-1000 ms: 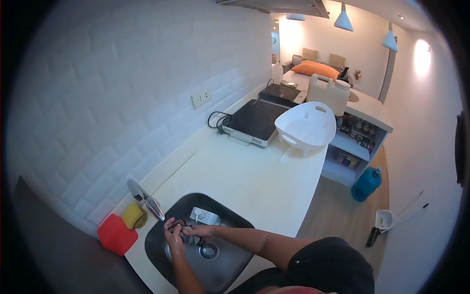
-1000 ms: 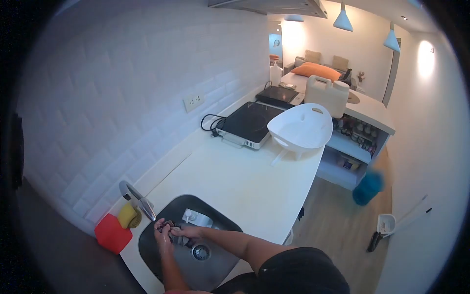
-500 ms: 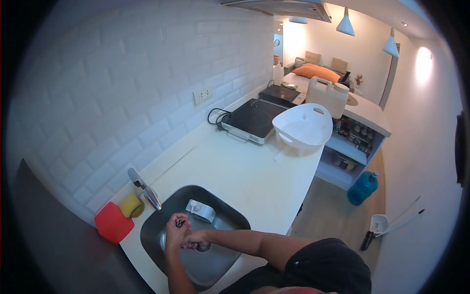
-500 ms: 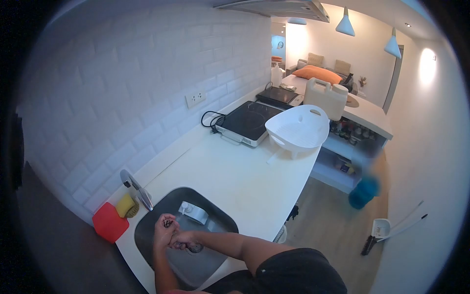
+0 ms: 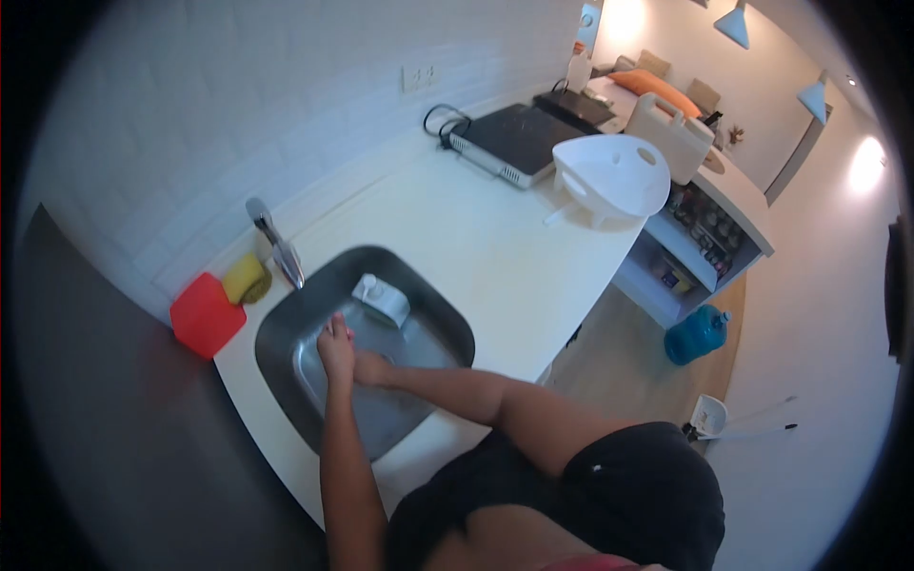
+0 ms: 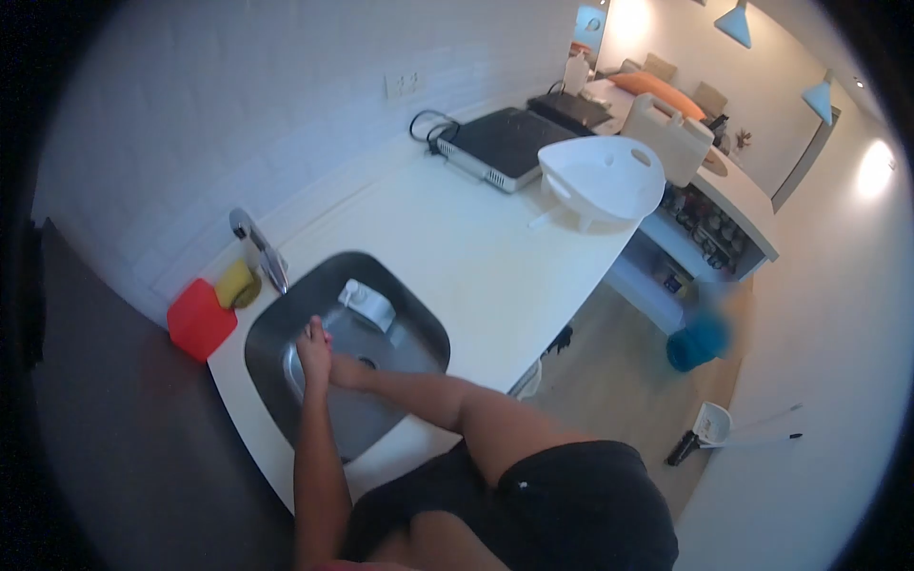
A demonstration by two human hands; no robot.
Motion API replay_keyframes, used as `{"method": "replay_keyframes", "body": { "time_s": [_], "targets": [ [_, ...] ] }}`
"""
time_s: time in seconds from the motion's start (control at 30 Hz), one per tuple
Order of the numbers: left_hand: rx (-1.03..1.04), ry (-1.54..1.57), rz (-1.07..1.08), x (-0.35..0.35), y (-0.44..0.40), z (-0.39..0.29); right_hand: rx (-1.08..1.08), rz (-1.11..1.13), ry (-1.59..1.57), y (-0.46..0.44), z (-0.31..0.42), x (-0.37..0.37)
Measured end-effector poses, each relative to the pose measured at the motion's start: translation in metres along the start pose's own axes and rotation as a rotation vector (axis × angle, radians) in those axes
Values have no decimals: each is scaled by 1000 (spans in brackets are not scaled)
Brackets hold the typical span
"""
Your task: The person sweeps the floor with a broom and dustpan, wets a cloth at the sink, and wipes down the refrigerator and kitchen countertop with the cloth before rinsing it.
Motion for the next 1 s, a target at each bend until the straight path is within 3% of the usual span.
{"method": "replay_keyframes", "body": {
  "time_s": [0.07,0.2,0.27,0.37,0.43,0.57,0.63,0.73,0.87,0.97,1.0],
  "targets": [
    [-15,-40,-14,0,-3,10,53,131,142,0,-4,5],
    [-34,-89,-43,-1,10,-2,70,126,199,10,-7,6],
    [56,-226,-72,-3,18,-24,70,120,204,11,-3,0],
    [-20,-214,-66,1,23,-20,54,183,308,19,-6,9],
    [-51,-235,-34,2,26,-17,127,73,227,26,-3,-4],
    [-65,-258,-17,6,31,-15,137,133,322,18,-40,15],
    [-47,-248,-38,6,36,-14,43,147,334,19,-52,28],
    [2,-315,-71,6,37,-10,167,114,335,43,-10,-4],
    [5,-347,-74,4,45,-16,225,126,337,52,-7,-6],
    [-41,-319,-23,7,50,-18,317,176,274,61,1,-20],
    [-141,-58,89,10,46,-3,288,198,294,57,0,-23]
  ]
}}
Point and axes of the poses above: each hand's wrist, its own y-axis away from the middle knuckle, its own x-axis out of the palm, z = x × y, the point moved 9 cm from there along -y, towards the middle knuckle, and after that the axes turned 2 degrees about -y, right-handed, at the moved point
